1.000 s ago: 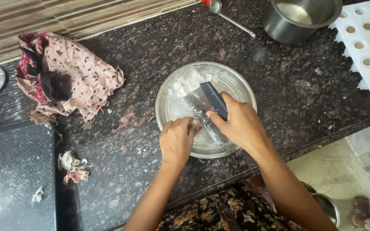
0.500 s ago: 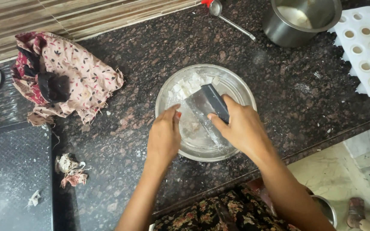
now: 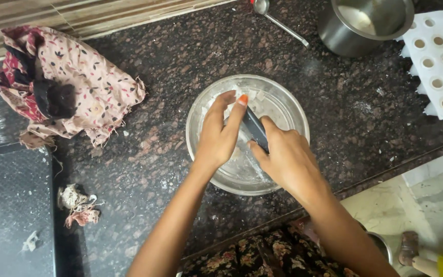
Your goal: Cutting a white block into small pieces using a metal scraper and transferring them into a pot.
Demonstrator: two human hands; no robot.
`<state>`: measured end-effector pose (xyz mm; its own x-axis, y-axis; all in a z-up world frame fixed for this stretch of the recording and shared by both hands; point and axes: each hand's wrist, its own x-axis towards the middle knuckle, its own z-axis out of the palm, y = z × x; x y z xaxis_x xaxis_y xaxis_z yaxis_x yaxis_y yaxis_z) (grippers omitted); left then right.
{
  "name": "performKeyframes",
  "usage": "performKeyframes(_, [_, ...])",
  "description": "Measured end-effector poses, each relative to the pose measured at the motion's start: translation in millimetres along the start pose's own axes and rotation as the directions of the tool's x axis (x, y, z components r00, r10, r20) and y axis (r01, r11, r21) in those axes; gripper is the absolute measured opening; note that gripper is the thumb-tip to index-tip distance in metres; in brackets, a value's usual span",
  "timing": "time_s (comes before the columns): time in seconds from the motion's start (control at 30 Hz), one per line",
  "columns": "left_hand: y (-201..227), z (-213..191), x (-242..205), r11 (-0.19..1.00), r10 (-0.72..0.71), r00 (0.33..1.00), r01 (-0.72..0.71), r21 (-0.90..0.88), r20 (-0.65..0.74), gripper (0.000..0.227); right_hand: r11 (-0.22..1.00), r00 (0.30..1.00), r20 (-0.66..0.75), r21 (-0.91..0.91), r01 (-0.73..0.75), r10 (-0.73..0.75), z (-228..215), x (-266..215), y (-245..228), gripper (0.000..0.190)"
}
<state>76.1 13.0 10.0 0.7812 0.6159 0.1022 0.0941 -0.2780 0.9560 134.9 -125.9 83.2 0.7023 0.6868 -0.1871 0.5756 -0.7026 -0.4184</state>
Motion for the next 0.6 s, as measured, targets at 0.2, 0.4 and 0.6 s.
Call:
performKeyframes(0.2, [26, -2, 3, 0.982, -0.080, 0.990, 0.099, -0.163, 0.117, 0.047, 1.000, 1.000, 0.025, 0.011, -0.006, 0.006, -1, -4, -8, 0.046])
performKeyframes(0.4, [31, -7, 0, 0.969, -0.146, 0.979, 0.170, -0.180, 0.139, 0.040, 0.999, 0.999, 0.008, -0.031, 0.042, -0.042, 1, -3, -8, 0.051])
performKeyframes(0.6, [14, -6, -5, 0.957, -0.131, 0.985, 0.155, -0.244, 0.112, 0.033, 0.994, 0.993, 0.086, -0.068, 0.090, -0.084, 5, 3, -5, 0.042])
